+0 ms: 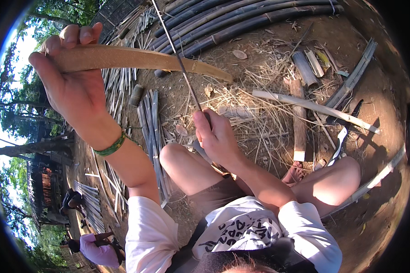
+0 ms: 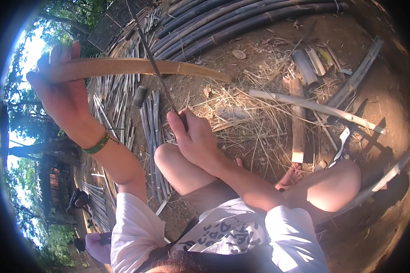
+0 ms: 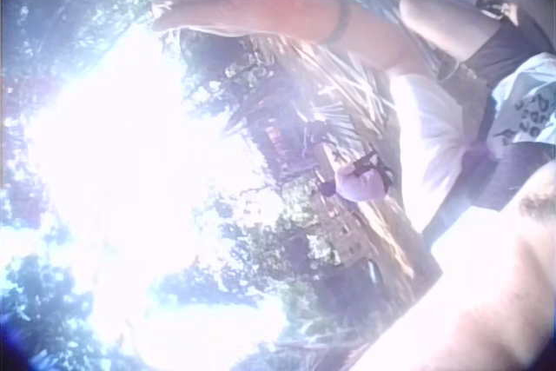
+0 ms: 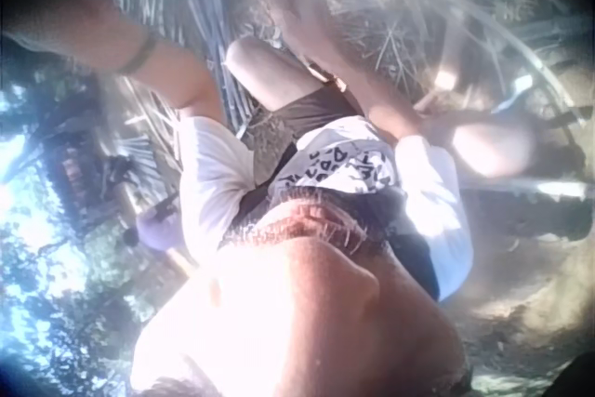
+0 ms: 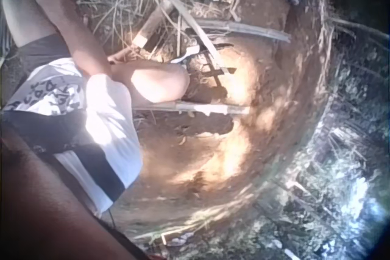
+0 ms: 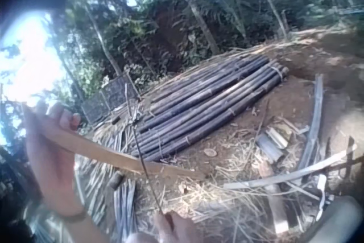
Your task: The person shaves a strip of bamboo with a machete while holding the strip against a wooden support and removing thin layers of wood.
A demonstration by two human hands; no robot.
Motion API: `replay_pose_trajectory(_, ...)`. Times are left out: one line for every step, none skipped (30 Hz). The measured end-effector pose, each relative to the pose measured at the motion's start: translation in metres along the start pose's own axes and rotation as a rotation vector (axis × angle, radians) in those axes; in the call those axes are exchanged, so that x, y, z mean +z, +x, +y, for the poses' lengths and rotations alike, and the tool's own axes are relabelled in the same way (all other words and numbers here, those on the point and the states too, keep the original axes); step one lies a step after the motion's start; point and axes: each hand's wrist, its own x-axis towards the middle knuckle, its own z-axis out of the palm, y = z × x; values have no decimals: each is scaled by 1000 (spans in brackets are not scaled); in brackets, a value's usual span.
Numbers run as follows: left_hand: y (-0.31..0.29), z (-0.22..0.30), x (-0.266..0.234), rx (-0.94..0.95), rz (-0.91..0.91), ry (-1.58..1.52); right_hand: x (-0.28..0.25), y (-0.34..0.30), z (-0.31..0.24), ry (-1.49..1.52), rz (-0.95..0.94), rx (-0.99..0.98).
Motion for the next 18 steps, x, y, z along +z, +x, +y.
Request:
replay_pose_trajectory(-3, 0, 3, 24, -39, 24, 5, -3, -16, -43, 21, -104)
replay_pose_trajectory(-7, -3, 10, 44, -80, 41, 10, -6, -33, -90, 48, -204)
replay_pose_trajectory(-15, -9, 20, 99, -28, 108, 12, -8, -42, -87, 51, -243)
replay_pose_trajectory(-26, -10, 40, 153, 25, 182, 16, -11, -53, -80, 49, -283)
replay_pose_trajectory(-34, -12, 51, 208, 78, 249, 15, -13, -57, -29, 26, -264)
replay_pose_trajectory(-37, -10, 47, 202, 48, 219, 17, -14, -59, 23, 4, -246)
replay_pose_trajectory(-38, -5, 41, 198, 20, 193, 21, -16, -56, -52, 7, -278)
replay_pose_trajectory(-42, -3, 38, 199, 14, 198, 26, -18, -53, -125, 13, -311)
replay_pose_trajectory(-43, -2, 37, 202, 6, 201, 25, -20, -48, -184, 29, -318)
replay_pose_trajectory(-47, -3, 41, 212, 21, 230, 25, -20, -39, -230, 52, -322)
replay_pose_trajectory(-50, -1, 41, 204, 31, 275, 25, -21, -31, -272, 75, -320)
replay_pose_trajectory(-53, 1, 41, 195, 42, 320, 25, -22, -23, -315, 97, -318)
replay_pose_trajectory(-54, 6, 37, 168, 44, 381, 22, -24, -29, -292, 84, -274)
replay_pose_trajectory(-55, 4, 36, 180, 64, 392, 20, -26, -35, -268, 70, -229)
replay_pose_trajectory(-56, 4, 36, 189, 84, 404, 19, -28, -43, -228, 30, -212)
replay_pose_trajectory(-56, -1, 41, 238, 122, 376, 21, -31, -51, -180, -16, -195)
replay_pose_trajectory(-58, 0, 43, 258, 138, 352, 22, -33, -55, -132, -63, -178)
replay_pose_trajectory(-60, 0, 44, 279, 151, 327, 24, -31, -46, -204, -46, -217)
